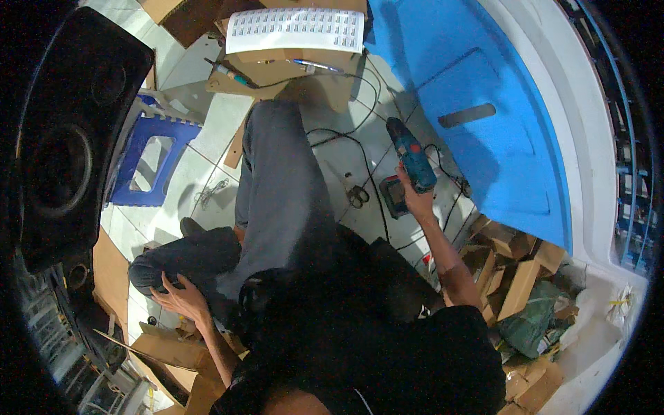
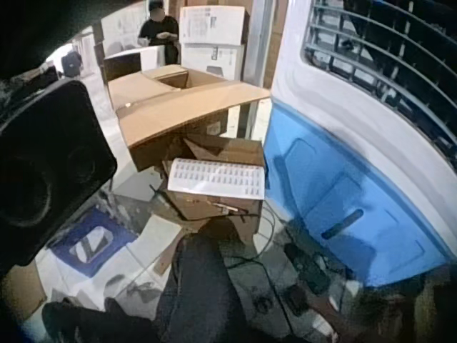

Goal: The person installs a speaker driver into a speaker enclosure, aligns it, and secures it with screws using a cordless drill. The person also handles wiring and adjusts the speaker cone during the process.

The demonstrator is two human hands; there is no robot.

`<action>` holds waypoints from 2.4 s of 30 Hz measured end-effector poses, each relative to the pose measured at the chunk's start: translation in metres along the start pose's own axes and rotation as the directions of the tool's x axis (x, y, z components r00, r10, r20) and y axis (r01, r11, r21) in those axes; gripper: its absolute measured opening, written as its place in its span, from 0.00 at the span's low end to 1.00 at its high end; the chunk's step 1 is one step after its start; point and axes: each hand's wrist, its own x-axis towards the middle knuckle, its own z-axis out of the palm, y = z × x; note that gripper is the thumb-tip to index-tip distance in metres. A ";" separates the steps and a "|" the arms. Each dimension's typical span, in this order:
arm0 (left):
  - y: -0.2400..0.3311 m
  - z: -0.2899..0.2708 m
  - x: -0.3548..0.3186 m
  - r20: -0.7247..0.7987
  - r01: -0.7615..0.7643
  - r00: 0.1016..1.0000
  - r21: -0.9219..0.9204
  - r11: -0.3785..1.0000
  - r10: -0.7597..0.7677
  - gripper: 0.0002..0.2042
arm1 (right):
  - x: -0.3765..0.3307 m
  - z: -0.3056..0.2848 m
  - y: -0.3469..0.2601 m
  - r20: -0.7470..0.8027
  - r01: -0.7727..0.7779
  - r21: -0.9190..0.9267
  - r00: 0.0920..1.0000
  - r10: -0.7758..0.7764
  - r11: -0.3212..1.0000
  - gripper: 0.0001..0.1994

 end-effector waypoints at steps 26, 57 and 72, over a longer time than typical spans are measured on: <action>0.023 -0.077 0.140 -0.399 -0.128 0.914 -0.459 0.879 -0.075 0.25 | 0.026 -0.040 0.196 0.219 0.025 -0.540 0.969 0.112 0.841 0.28; -0.031 -0.120 0.335 -0.797 -0.472 0.544 -0.550 0.689 -0.264 0.22 | 0.146 0.246 -0.494 0.203 0.897 0.071 0.416 -0.886 0.437 0.27; -0.038 -0.115 0.338 -0.787 -0.419 0.559 -0.539 0.731 -0.260 0.21 | 0.150 0.321 -0.499 -0.110 0.937 0.136 0.338 -0.935 0.322 0.30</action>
